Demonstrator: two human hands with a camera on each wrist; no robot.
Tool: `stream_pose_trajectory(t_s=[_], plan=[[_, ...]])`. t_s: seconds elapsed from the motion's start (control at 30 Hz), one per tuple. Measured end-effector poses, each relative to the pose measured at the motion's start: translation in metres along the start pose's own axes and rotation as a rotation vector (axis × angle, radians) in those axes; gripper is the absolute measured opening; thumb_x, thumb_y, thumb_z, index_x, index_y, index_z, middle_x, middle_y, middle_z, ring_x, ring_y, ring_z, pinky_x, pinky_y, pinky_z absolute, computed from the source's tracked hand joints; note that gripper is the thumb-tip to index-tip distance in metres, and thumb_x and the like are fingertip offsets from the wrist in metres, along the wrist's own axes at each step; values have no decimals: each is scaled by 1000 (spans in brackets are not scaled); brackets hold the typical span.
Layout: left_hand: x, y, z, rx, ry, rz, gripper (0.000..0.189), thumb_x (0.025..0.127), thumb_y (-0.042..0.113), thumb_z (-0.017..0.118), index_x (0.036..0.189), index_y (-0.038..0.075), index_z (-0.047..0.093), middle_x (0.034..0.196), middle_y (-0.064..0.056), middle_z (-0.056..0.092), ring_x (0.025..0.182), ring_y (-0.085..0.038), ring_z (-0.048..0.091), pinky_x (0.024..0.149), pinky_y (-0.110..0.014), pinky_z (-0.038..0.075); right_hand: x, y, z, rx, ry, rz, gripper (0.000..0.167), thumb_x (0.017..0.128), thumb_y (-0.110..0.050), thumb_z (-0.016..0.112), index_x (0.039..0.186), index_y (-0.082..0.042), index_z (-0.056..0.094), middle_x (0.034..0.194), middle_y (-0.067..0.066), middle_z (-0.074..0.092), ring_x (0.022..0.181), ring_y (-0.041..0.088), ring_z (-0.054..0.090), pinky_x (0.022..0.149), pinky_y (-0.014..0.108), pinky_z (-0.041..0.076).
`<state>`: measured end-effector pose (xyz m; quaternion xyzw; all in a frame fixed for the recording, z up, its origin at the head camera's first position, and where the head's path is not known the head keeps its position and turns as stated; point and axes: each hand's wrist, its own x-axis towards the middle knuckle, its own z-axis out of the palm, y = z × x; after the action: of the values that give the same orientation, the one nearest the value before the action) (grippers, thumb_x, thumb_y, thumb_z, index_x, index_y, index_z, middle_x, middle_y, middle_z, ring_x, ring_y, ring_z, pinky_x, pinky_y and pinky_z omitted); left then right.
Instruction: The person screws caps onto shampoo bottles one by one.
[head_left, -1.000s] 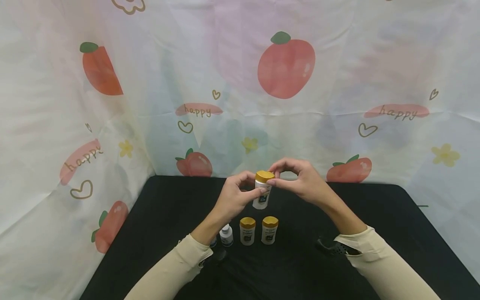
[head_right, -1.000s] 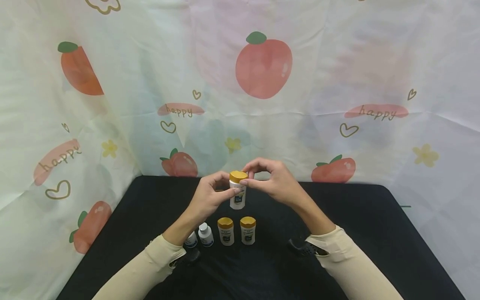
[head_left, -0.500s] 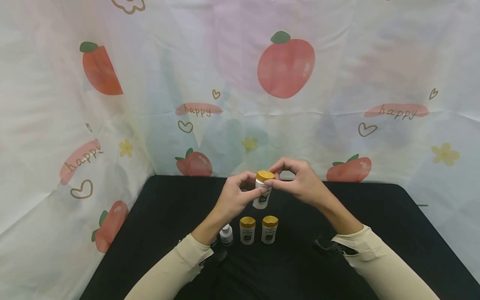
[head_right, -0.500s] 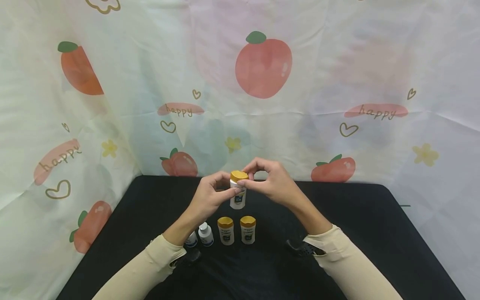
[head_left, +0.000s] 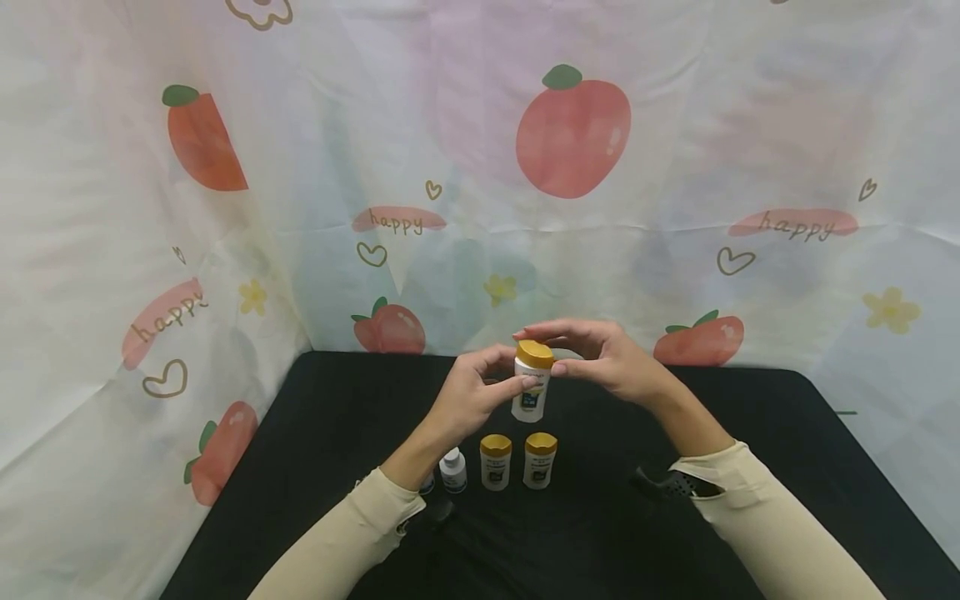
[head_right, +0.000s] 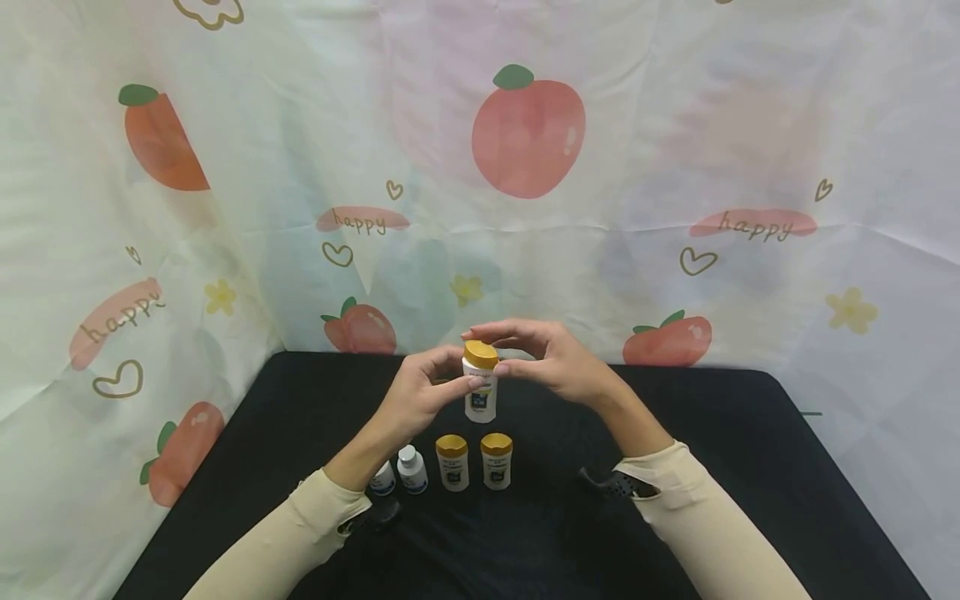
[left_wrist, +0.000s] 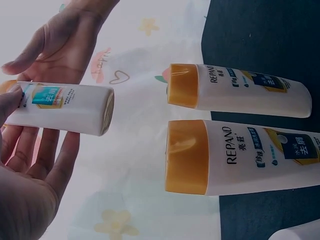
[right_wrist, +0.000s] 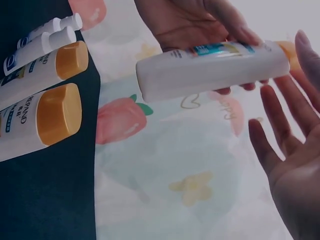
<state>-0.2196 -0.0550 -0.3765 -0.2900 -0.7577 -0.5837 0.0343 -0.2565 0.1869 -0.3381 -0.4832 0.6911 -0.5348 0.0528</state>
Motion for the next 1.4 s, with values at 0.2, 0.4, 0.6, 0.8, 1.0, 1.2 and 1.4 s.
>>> stream_pose_trajectory(t_s=[0.2,0.4,0.6,0.8,1.0,1.2,1.4], plan=[[0,0,1,-13,-22,-2,20,95,20,74,114,13,71,105,1,72,106,-13,64,94,-39,52,-2,5,-3,50,-49,-5,50,97,4,63,145,3,50,146,11,58,135,25,55,103,35,51],[-1,-2,4,-51,-46,-5,24,96,19,73,118,10,69,107,-2,71,105,-15,64,89,-35,53,0,9,-3,94,-54,-38,48,100,-4,61,145,6,47,143,12,59,133,26,56,104,36,50],[-1,-2,5,-89,-64,-41,29,97,21,71,123,11,65,110,-4,68,103,-17,64,88,-36,53,2,9,-1,164,-25,-54,48,101,-6,60,146,6,45,140,11,60,132,23,57,103,34,51],[-3,-5,5,-122,-102,-90,32,95,15,73,124,7,63,116,-8,66,103,-18,64,90,-36,53,3,9,-2,198,-25,-75,47,102,-2,58,143,13,42,141,12,59,134,25,55,106,35,49],[-3,-8,5,-116,-156,-105,35,93,14,75,124,6,63,116,-10,66,103,-18,65,86,-32,55,3,6,-2,197,-22,-56,45,101,-8,61,140,9,48,140,12,60,133,26,56,107,36,48],[-3,-10,4,-150,-187,-106,35,92,12,76,124,3,65,116,-12,68,101,-18,68,86,-32,57,4,9,-3,215,-40,-94,43,102,-6,59,141,8,48,140,13,60,134,26,55,108,36,47],[-2,-11,3,-140,-171,-56,33,92,12,76,123,5,66,117,-9,69,105,-17,69,90,-33,57,4,6,-5,218,-14,-69,47,100,-8,63,143,5,48,140,10,60,134,24,55,107,34,47]])
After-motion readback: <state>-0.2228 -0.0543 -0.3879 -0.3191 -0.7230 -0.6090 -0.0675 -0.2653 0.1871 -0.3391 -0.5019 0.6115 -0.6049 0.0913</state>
